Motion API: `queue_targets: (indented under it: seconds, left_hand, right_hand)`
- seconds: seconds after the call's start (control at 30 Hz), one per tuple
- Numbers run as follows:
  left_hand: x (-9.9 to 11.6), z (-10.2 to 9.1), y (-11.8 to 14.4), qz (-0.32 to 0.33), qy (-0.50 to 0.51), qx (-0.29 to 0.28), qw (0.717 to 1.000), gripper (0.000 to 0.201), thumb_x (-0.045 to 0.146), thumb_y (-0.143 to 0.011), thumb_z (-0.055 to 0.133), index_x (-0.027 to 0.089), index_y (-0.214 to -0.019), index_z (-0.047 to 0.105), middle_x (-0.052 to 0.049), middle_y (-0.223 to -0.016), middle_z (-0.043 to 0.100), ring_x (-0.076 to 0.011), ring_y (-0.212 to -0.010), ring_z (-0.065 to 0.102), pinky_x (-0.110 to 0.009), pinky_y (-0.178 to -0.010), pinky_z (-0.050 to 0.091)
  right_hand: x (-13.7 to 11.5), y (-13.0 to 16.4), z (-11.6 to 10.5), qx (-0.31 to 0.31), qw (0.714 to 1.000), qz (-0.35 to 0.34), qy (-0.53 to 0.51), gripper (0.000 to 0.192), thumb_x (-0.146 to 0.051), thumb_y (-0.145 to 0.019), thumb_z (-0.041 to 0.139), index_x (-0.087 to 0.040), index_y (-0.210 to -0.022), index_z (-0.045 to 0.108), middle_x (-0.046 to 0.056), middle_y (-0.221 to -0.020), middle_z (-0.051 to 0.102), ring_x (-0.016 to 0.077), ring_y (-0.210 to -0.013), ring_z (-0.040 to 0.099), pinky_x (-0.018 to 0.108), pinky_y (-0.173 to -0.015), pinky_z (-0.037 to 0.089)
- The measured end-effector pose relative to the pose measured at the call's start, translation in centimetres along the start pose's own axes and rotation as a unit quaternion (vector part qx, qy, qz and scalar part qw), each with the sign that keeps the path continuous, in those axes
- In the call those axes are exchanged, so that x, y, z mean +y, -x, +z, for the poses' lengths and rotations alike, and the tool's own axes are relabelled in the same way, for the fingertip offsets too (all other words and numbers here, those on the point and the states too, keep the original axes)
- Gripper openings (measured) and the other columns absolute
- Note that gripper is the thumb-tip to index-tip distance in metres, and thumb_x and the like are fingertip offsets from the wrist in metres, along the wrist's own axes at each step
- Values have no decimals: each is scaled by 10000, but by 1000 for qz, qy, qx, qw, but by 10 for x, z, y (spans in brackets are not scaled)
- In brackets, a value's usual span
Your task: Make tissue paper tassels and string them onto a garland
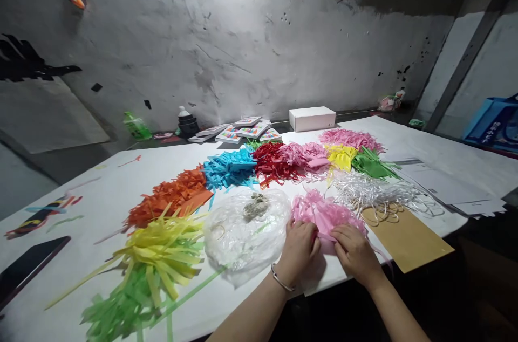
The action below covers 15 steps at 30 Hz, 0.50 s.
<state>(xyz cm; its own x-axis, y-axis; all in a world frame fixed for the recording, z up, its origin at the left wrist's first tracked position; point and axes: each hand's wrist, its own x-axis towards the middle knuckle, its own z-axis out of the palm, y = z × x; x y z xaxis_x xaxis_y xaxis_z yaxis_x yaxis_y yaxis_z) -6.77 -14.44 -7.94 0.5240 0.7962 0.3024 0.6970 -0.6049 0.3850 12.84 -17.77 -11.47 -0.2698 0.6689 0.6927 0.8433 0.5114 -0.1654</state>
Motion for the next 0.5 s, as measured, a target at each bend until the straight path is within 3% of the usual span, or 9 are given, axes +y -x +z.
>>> queue_targets:
  seconds: [0.3, 0.5]
  left_hand:
    - [-1, 2, -2, -2, -17, -10, 1000, 94, 213, -931, 513, 197, -892, 597, -45, -922, 678, -247, -953, 590, -527, -1047, 329]
    - [-2, 3, -4, -2, -35, -14, 999, 128, 262, -935, 520, 186, -870, 599, -54, -906, 682, -243, -927, 591, -520, -1038, 334]
  right_hand:
    - [2, 1, 0, -5, 1000, 2, 6, 248, -164, -916, 503, -195, -1037, 718, 74, -998, 747, 224, -963, 698, 398, -887, 570]
    - [12, 8, 8, 19, 999, -37, 19, 223, -227, -953, 500, -179, -1047, 697, 76, -997, 743, 232, -951, 699, 388, -866, 559]
